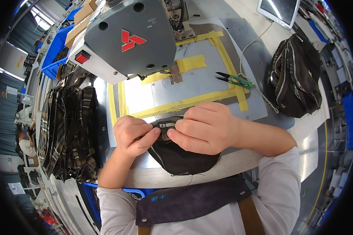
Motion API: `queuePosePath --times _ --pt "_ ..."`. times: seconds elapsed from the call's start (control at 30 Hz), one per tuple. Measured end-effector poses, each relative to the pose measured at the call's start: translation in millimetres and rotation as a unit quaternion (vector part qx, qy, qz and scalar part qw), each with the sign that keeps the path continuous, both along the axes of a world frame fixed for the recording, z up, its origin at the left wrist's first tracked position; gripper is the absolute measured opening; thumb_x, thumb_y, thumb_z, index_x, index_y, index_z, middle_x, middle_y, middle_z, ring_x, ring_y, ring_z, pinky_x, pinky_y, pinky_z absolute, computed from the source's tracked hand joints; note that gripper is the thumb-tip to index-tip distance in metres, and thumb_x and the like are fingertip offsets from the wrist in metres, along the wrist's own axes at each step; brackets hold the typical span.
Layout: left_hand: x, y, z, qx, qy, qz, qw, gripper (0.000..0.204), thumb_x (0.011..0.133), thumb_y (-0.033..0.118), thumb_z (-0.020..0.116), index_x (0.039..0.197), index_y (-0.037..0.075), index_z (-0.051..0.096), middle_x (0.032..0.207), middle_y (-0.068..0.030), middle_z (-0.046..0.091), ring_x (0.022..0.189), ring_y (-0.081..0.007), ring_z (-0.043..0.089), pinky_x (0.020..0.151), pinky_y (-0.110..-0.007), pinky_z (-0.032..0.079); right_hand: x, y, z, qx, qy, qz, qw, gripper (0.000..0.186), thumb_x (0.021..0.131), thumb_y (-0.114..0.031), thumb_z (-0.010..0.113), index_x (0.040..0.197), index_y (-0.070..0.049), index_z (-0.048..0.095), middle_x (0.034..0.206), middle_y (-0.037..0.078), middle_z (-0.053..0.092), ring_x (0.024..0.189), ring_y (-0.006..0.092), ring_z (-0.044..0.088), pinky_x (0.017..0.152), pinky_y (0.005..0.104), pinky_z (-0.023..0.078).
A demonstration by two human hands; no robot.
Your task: The person sews a black bag using a sewing machine, aligning the zipper and fabric under the needle. They repeatedly adjust the bag's position and feed it through the machine to stitch the zipper seam. The person also trims threads and inspects the stitching along the zipper line.
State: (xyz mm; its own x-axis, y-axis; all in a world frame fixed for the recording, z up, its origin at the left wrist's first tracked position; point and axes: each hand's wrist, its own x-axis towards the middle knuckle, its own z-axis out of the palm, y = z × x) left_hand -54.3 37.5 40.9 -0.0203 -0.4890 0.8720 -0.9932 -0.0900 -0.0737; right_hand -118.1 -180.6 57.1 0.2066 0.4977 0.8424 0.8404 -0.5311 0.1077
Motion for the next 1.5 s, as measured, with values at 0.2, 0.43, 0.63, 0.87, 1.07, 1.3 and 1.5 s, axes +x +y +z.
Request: queuePosePath --times 0.2,0.43,0.63,0.87,1.07,1.3,1.5 --pt "4.4 -0.5 -1.9 0.017 -0.023 -0.017 0.999 0.022 0.061 0.012 0.071 0.083 0.013 0.067 0.081 0.0002 0.058 0.062 -0.0128 0.056 0.048 -0.024 0.038 -1.2 3.0 -2.7 -0.035 -0.05 -0.006 0.998 0.013 0.07 -0.008 0.072 0.081 -0.009 0.065 0.08 -0.002 0.057 0.064 0.0112 0.052 0.055 0.0219 0.043" --pt "5.1 -7.2 3.9 0.011 0.085 -0.032 0.996 0.019 0.064 0.01 0.071 0.082 0.01 0.067 0.086 -0.0011 0.066 0.06 -0.0124 0.059 0.046 -0.023 0.042 0.8 5.5 -0.6 -0.035 -0.081 -0.007 0.996 0.011 0.075 -0.008 0.071 0.073 -0.011 0.061 0.078 -0.004 0.055 0.067 0.0103 0.05 0.057 0.0219 0.044" --pt "5.4 -8.8 4.3 -0.007 0.106 -0.049 0.993 0.02 0.063 0.009 0.073 0.083 0.009 0.068 0.077 -0.0004 0.064 0.058 -0.0129 0.059 0.045 -0.024 0.042 -2.0 6.4 -3.7 -0.031 -0.1 -0.01 0.994 0.012 0.075 -0.01 0.071 0.071 -0.011 0.059 0.078 -0.004 0.054 0.067 0.0107 0.05 0.058 0.0227 0.045" --pt "3.1 -8.5 4.6 0.01 0.155 -0.012 0.988 0.023 0.06 0.005 0.076 0.08 0.009 0.066 0.077 -0.0022 0.063 0.06 -0.0151 0.06 0.047 -0.026 0.045 -1.8 3.5 -0.6 -0.017 -0.029 -0.004 0.999 0.014 0.073 -0.011 0.074 0.073 -0.01 0.061 0.078 -0.001 0.056 0.064 0.0125 0.052 0.056 0.0239 0.045" --pt "-4.4 -9.9 24.4 0.146 0.515 0.001 0.845 0.017 0.072 0.002 0.077 0.084 0.003 0.065 0.079 -0.0079 0.063 0.063 -0.0216 0.061 0.059 -0.028 0.048 -3.0 3.0 8.2 0.241 0.53 0.007 0.813 0.01 0.084 -0.006 0.073 0.086 -0.002 0.063 0.082 0.005 0.064 0.07 0.0101 0.061 0.061 0.0246 0.048" --pt "-5.1 -9.1 30.9 0.188 0.698 -0.009 0.69 0.019 0.079 0.011 0.078 0.083 0.0 0.064 0.071 -0.0011 0.062 0.066 -0.005 0.05 0.058 -0.023 0.042 6.5 -2.3 6.4 0.366 0.734 0.101 0.563 0.012 0.088 -0.01 0.072 0.088 -0.002 0.063 0.085 0.001 0.065 0.076 0.004 0.058 0.069 0.0205 0.047" --pt "-1.7 -9.8 22.6 0.201 0.731 0.005 0.652 0.018 0.078 0.01 0.079 0.083 0.002 0.063 0.074 0.0043 0.06 0.068 -0.0027 0.049 0.062 -0.02 0.04 11.8 -3.3 1.8 0.376 0.775 0.094 0.499 0.013 0.089 -0.013 0.071 0.089 -0.002 0.064 0.084 0.0 0.065 0.077 0.0041 0.058 0.07 0.0197 0.046"
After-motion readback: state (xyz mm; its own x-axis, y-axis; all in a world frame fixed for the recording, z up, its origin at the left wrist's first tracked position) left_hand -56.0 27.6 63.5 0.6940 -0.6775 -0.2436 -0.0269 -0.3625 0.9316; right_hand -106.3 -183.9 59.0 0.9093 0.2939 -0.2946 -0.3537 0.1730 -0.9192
